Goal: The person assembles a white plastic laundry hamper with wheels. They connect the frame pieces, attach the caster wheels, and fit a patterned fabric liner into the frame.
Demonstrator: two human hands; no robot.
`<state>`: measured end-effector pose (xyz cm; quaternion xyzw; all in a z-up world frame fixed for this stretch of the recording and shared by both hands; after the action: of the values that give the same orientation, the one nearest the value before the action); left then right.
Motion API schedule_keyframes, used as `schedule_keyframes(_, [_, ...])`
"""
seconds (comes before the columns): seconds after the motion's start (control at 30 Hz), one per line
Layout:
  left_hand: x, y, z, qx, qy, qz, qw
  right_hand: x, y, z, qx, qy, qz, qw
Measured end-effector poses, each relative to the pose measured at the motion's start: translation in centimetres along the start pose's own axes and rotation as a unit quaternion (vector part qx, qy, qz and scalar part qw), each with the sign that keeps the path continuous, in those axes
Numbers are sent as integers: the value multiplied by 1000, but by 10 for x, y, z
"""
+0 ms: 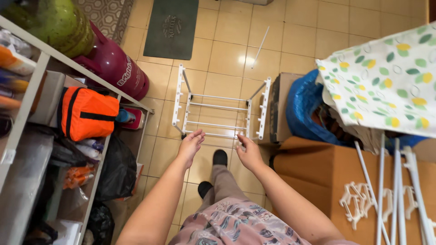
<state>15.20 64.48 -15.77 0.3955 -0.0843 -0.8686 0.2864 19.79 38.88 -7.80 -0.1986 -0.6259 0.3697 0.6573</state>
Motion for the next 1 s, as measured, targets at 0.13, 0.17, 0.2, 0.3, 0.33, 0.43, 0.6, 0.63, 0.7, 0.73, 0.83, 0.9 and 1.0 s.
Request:
schedule_keyframes(0.13, [-26,-32,-72,-47,59,-41,996,-17,55,-60,83,63,16,994])
schedule_keyframes(0.17, [-36,-42,-91,-61,76,-59,993,-9,67,-79,81,30,2,996])
schedule_keyframes(0.2, [-46,-52,-110,-74,92,-78,990,-1,80,-97,79,-2,-12,997])
schedule_keyframes(0.3, [-53,-88,-158,-148,81,-154,974,8,120,-141,99,-34,6,994])
schedule_keyframes(0.33, [-54,-101,-173,-177,68,-183,965,10,135,-156,109,-34,22,993])
schedule_keyframes(0.43, [-49,-127,-221,-205,27,-275,939,11,177,-191,147,-16,21,989])
schedule_keyframes(0.6, [-41,-162,-287,-219,45,-386,895,3,228,-225,169,4,-15,985])
schedule_keyframes(0.63, [-41,-167,-293,-218,62,-418,880,-1,237,-225,179,17,-25,983])
schedule_keyframes(0.7, [-31,-178,-303,-200,37,-416,886,-10,252,-227,192,30,-24,981])
schedule_keyframes(0.73, [-28,-181,-305,-191,25,-415,889,-14,258,-229,197,36,-23,979])
schedule_keyframes(0.83, [-3,-186,-302,-178,-83,-271,942,-21,266,-228,209,52,-21,976])
schedule_keyframes(0.9, [-6,-159,-300,-109,-63,-206,970,-20,265,-227,209,58,-15,976])
schedule_keyframes(1.0, [-13,-113,-285,-29,-104,-109,988,-13,249,-228,216,81,-28,973])
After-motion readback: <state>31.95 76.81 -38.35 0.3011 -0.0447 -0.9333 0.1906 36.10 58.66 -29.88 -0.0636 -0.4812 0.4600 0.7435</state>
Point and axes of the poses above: each hand's wrist, its own z-axis away from the middle knuckle, its own y-axis out of the palm, x = y × z, the point moved 10 cm from there along -z, towards the middle knuckle, and after that the axes turned 15 degrees about z, right-handed, at the moved point
